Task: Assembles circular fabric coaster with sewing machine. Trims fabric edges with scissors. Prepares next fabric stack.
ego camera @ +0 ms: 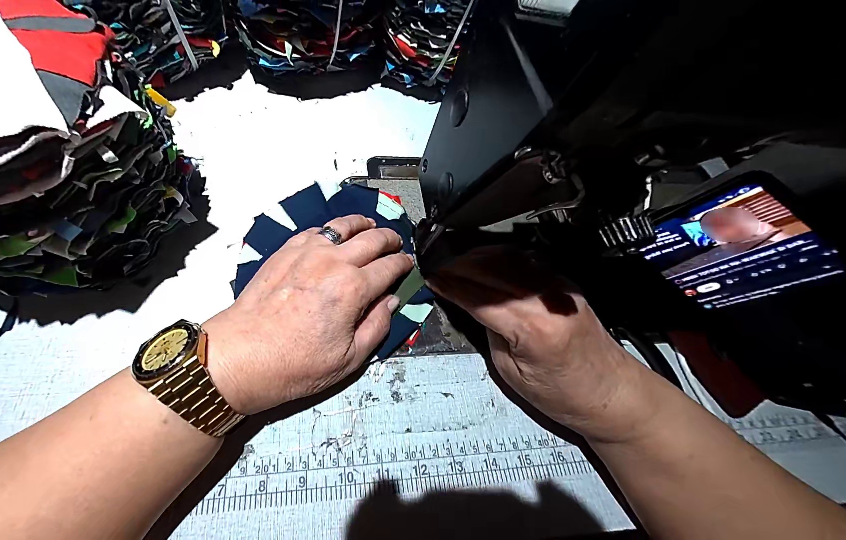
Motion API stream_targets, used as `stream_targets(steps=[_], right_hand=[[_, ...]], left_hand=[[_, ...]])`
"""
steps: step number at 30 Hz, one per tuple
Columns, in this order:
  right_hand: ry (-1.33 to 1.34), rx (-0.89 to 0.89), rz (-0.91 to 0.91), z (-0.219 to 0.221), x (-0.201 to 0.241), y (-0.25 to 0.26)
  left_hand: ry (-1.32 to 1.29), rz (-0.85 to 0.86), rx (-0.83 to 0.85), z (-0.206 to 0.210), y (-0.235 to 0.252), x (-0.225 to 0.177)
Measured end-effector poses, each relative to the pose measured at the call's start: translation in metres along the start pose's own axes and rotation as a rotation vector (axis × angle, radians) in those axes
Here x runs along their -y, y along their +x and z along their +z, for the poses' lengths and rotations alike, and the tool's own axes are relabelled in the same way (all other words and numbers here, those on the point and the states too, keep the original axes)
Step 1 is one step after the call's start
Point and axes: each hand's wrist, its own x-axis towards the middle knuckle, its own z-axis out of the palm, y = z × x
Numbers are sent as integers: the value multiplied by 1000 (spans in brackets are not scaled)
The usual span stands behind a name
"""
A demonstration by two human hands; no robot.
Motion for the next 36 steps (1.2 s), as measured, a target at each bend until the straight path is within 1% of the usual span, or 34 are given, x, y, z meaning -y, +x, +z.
stream_targets(steps=[4, 7, 9, 11, 13, 15, 17, 22, 25, 27, 29, 31, 33, 36], right_hand=[[-40, 1, 43, 0, 0, 1], [13, -68, 12, -2, 1, 1], [57, -86, -22, -3, 2, 1], [86, -53, -44, -2, 1, -1], [99, -11, -54, 0, 1, -2], [107, -1, -52, 0, 0, -1], [108, -5, -50, 0, 0, -1], [56, -4, -14, -1, 0, 1], [96, -80, -27, -2, 2, 3], [134, -70, -49, -2, 3, 2], [136, -9, -65, 0, 4, 0], [115, 31, -74, 1, 3, -1], [100, 36, -74, 2, 3, -1], [104, 25, -76, 3, 2, -2]], left_hand=[[39, -51, 20, 2, 0, -5], [-3, -51, 18, -3, -1, -4], [-17, -7, -30, -10, -2, -3], [-38, 90, -66, -13, -1, 4], [-102, 188, -38, -10, -1, 12], [-140, 224, 14, -8, -1, 19], [-152, 224, 35, -8, -1, 22], [-101, 170, 18, -5, 2, 17], [-83, 128, 0, -2, 2, 13], [-81, 116, 7, -2, 2, 13], [-86, 122, 25, -4, 1, 13], [-93, 146, 9, -9, 1, 16], [-111, 185, 1, -14, 1, 21], [-130, 215, 56, -14, 0, 30]])
